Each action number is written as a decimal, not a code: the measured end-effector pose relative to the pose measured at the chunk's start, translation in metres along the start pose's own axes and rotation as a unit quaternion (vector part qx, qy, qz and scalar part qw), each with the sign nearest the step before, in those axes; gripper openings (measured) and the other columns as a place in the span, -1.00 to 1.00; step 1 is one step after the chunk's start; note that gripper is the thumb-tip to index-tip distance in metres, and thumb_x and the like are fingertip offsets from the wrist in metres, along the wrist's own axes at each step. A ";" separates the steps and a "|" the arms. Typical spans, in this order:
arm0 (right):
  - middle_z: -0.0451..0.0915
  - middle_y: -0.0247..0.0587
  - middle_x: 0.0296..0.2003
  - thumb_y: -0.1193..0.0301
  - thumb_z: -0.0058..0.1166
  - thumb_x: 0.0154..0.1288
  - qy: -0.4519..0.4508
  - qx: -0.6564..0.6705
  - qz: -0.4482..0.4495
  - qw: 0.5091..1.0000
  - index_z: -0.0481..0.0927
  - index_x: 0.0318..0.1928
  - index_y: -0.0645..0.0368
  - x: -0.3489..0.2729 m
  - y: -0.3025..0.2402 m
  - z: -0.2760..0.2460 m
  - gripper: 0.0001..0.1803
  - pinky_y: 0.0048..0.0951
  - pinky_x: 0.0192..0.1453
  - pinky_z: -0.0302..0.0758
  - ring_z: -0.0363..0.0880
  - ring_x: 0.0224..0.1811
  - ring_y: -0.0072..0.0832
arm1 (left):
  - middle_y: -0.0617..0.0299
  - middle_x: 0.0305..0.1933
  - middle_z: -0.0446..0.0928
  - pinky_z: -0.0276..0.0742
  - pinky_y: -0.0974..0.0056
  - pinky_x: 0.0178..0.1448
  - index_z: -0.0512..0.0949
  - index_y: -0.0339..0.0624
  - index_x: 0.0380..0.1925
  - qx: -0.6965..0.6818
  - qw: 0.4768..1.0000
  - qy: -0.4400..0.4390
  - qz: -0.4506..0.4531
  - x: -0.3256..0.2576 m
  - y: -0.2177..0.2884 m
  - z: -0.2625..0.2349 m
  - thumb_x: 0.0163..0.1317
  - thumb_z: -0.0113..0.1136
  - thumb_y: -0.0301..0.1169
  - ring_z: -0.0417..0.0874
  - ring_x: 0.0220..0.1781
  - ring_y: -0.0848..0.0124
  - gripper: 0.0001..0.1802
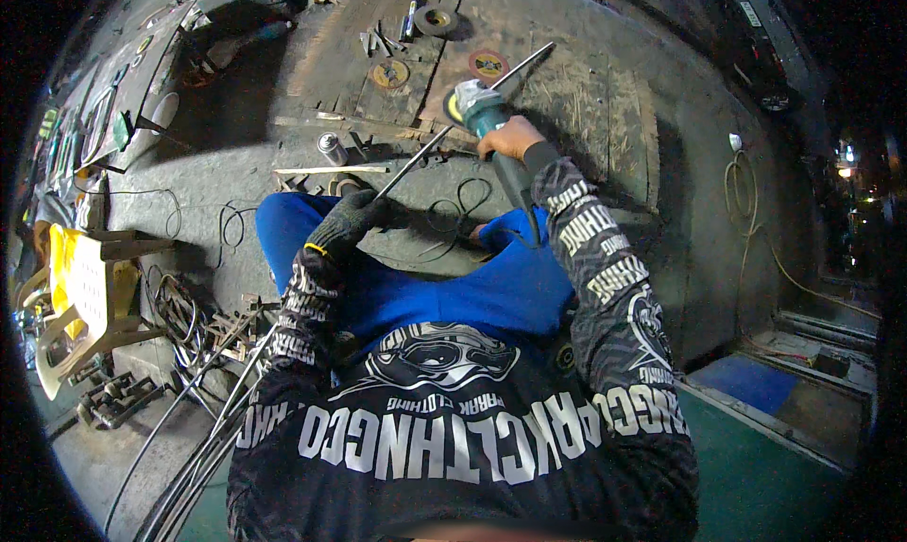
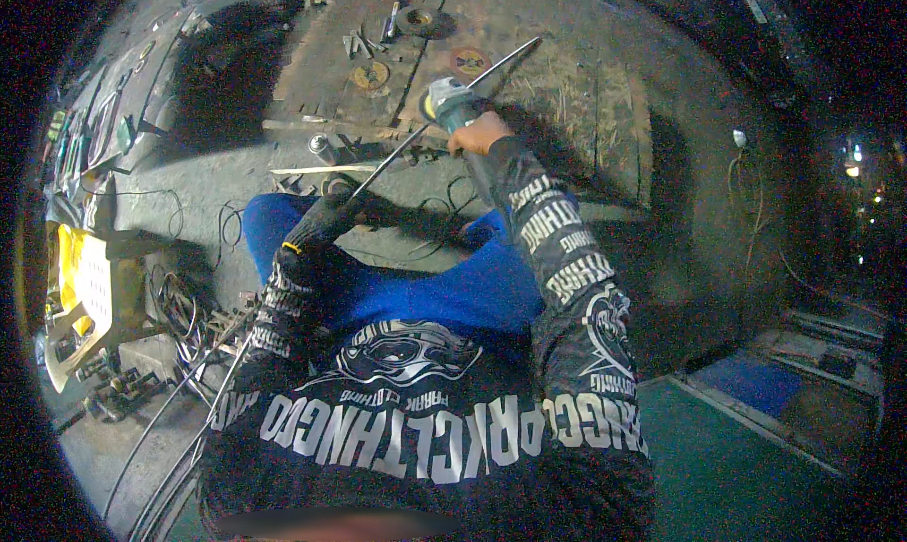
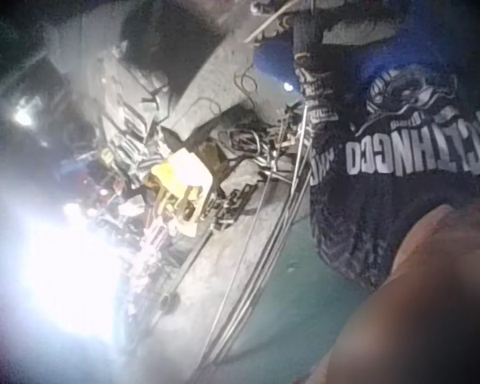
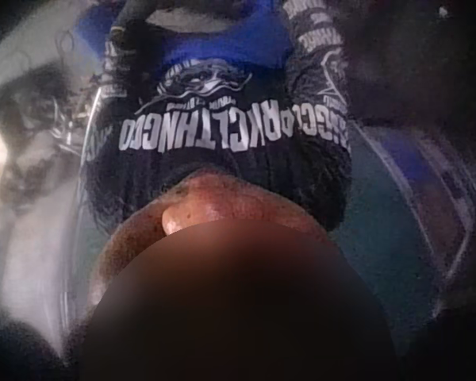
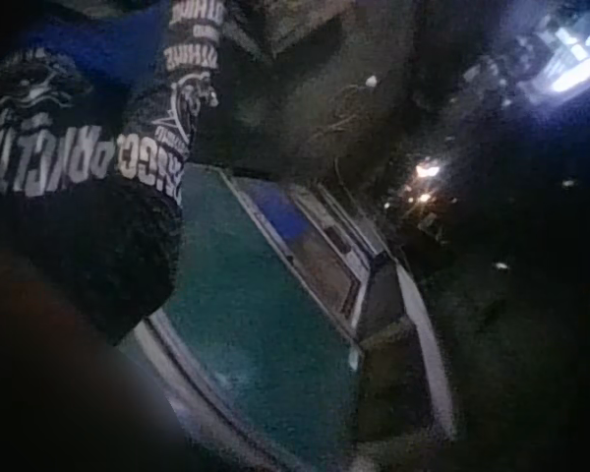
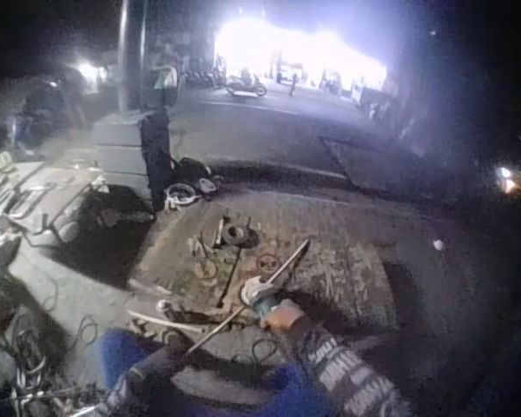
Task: The person sits on the floor and uses an angle grinder to smooth a long metal rod, holding it with the left hand and moving the grinder along its length. Sparks are visible as the grinder contacts the metal surface.
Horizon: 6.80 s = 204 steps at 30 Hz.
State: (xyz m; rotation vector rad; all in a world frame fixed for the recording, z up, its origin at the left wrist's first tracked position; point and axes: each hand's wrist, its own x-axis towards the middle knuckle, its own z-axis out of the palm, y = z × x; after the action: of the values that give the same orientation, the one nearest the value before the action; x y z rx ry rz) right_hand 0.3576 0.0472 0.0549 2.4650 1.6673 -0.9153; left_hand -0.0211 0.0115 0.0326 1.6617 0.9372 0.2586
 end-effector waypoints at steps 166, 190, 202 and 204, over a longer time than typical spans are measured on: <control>0.66 -0.29 0.10 0.35 0.04 0.35 -0.039 -0.182 -0.171 0.968 0.74 -0.07 -0.09 0.189 0.154 -0.162 -0.76 -0.26 0.28 0.46 0.58 0.18 -0.26 | -0.19 -0.22 0.65 0.51 0.10 -0.03 0.60 -0.34 -0.04 0.015 0.992 0.073 -0.105 0.008 0.062 0.002 0.46 0.09 -0.22 0.70 -0.15 0.03 -0.64; 0.73 -0.07 -0.21 0.26 0.62 -0.33 -0.021 0.152 -0.011 0.988 0.69 -0.19 0.36 -0.047 -0.022 -0.005 -0.37 -0.27 -0.03 0.57 0.70 -0.15 -0.26 | -0.07 -0.28 0.70 0.63 0.14 -0.12 0.66 -0.41 -0.25 0.035 0.997 0.036 -0.052 0.035 -0.027 0.007 0.40 0.08 -0.31 0.73 -0.24 0.14 -0.67; 0.69 0.12 -0.04 0.18 0.57 -0.39 -0.066 0.048 -0.009 0.997 0.61 0.00 0.40 -0.089 -0.067 0.000 -0.15 -0.21 0.09 0.59 0.69 0.00 -0.08 | -0.09 -0.24 0.71 0.66 0.15 -0.05 0.72 -0.26 -0.23 -0.006 0.999 0.003 -0.054 0.039 -0.012 0.012 0.11 0.27 -0.42 0.76 -0.14 0.07 -0.76; 0.69 0.16 -0.03 0.14 0.57 -0.40 -0.050 0.028 0.006 0.998 0.64 -0.04 0.42 -0.093 -0.068 -0.003 -0.15 -0.23 0.10 0.62 0.71 0.01 -0.08 | -0.10 -0.23 0.72 0.67 0.15 -0.02 0.73 -0.27 -0.24 -0.023 0.999 -0.013 -0.037 0.037 -0.010 0.012 0.12 0.26 -0.42 0.77 -0.13 0.08 -0.77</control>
State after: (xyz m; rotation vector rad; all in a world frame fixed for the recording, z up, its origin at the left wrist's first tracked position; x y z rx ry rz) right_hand 0.2770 -0.0008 0.1223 2.4152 1.6157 -1.0794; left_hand 0.0059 0.0293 0.0084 1.5812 0.9639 0.2080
